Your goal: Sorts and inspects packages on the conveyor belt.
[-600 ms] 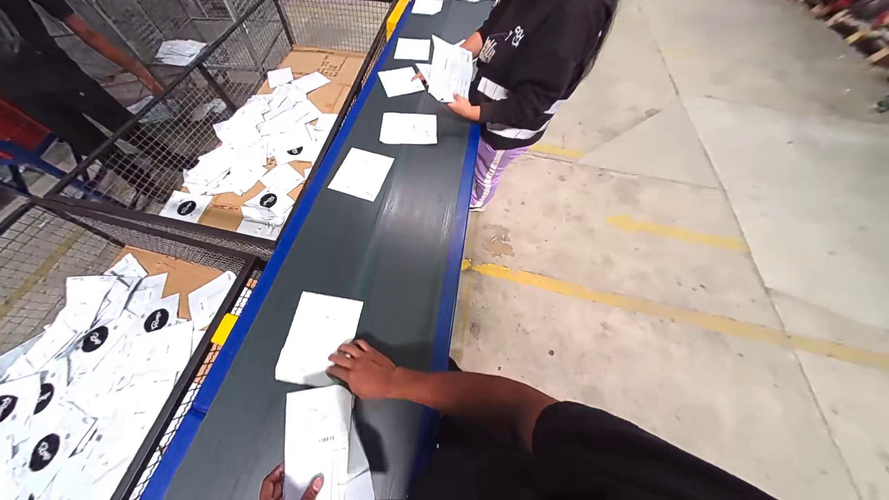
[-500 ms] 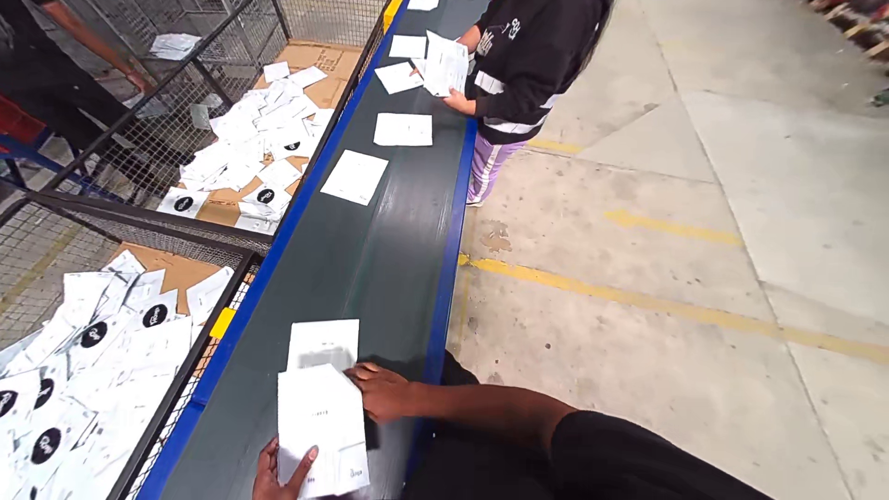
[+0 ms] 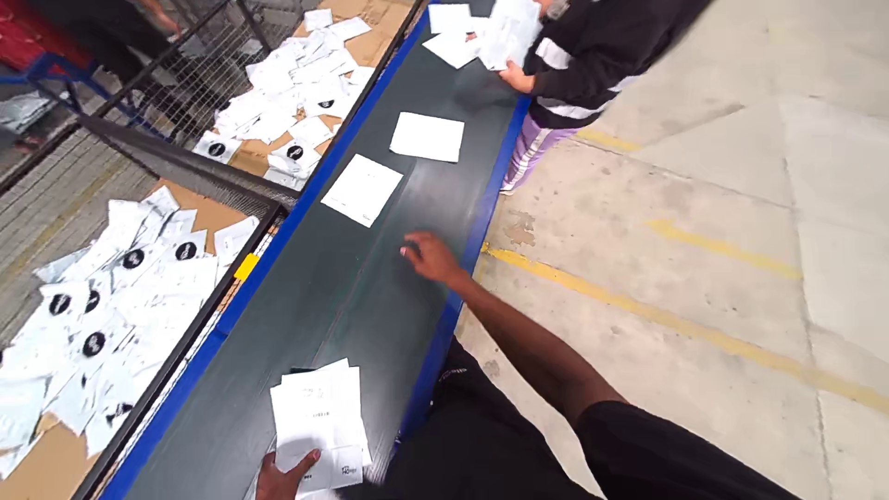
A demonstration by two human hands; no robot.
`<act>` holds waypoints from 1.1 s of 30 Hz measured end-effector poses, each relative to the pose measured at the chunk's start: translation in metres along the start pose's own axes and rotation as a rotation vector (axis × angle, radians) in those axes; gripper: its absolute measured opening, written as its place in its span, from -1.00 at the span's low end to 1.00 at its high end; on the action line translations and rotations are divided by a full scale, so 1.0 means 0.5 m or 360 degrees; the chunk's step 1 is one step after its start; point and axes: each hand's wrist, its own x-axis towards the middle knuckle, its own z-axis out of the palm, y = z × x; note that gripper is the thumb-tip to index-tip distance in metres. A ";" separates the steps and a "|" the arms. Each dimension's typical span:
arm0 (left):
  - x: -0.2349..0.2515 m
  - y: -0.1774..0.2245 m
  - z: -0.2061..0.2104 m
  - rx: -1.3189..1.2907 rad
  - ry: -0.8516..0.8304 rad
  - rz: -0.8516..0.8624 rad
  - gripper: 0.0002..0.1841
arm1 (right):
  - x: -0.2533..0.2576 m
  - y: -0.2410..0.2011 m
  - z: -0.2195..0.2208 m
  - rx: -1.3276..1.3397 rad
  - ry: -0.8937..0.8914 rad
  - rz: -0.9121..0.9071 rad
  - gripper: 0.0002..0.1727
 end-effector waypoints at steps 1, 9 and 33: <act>-0.014 -0.005 -0.008 -0.0195 -0.0083 -0.0005 -0.05 | 0.057 -0.003 -0.010 -0.0015 -0.0006 0.0036 -0.33; 0.015 0.097 -0.058 -0.0396 -0.0102 0.0484 -0.15 | 0.345 -0.109 0.125 -0.0194 -0.0036 0.0121 0.29; 0.056 0.073 0.020 -0.0009 0.0066 0.0195 0.22 | 0.164 -0.054 0.079 -0.0480 -0.0357 0.0201 0.55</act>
